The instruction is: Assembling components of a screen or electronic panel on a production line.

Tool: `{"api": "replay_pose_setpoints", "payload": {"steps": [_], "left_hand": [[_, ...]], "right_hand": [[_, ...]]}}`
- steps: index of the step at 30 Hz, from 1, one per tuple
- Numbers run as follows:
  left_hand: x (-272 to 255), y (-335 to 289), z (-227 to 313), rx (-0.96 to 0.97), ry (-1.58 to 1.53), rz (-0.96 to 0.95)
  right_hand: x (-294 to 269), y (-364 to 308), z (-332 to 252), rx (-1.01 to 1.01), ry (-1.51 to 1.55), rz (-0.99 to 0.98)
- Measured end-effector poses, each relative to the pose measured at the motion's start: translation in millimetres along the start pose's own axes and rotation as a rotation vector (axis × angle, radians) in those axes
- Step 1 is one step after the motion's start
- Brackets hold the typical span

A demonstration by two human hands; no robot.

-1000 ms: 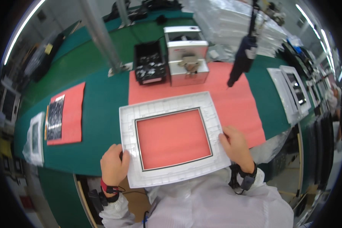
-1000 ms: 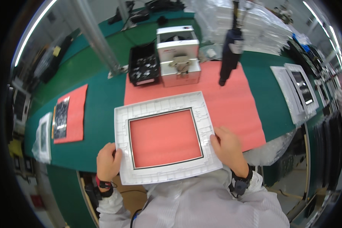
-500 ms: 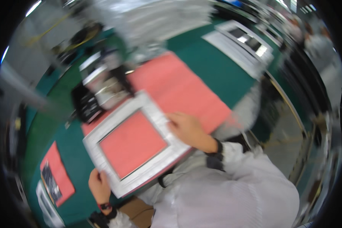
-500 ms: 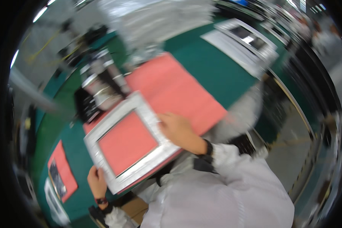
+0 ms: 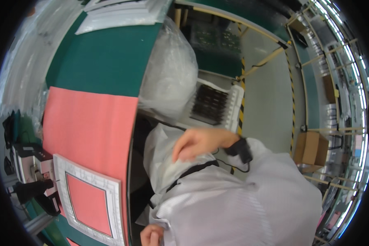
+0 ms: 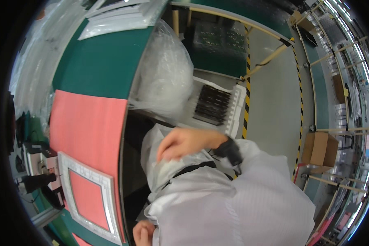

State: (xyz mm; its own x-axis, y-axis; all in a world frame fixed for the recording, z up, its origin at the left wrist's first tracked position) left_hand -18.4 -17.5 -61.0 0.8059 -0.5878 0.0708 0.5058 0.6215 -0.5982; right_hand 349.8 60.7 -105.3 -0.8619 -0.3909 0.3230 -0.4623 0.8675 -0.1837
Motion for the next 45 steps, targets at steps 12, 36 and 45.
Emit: {"api": "replay_pose_setpoints", "payload": {"steps": [12, 36, 45], "left_hand": [[-82, 208, -237, -0.124, -0.261, 0.525], [-75, 227, -232, -0.153, 0.094, 0.642], [-65, 226, -221, -0.172, 0.106, 0.648]], "right_hand": [[-240, -126, 340, 0.411, -0.597, 0.995], [-246, -92, 420, 0.690, -1.221, 0.740], [-242, -97, 417, 0.659, -1.208, 0.808]]}}
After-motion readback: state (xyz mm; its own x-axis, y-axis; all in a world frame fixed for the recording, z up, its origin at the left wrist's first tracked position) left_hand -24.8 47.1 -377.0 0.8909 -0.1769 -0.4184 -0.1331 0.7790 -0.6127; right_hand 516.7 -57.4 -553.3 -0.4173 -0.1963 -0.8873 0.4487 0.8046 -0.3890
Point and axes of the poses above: each hand's wrist, its own y-axis towards the middle knuckle, its own x-axis out of the palm, z = x × y, the point moved 4 cm from there along y, towards the middle knuckle, and after that the axes turned 4 degrees about -x, right-handed, at the moved point
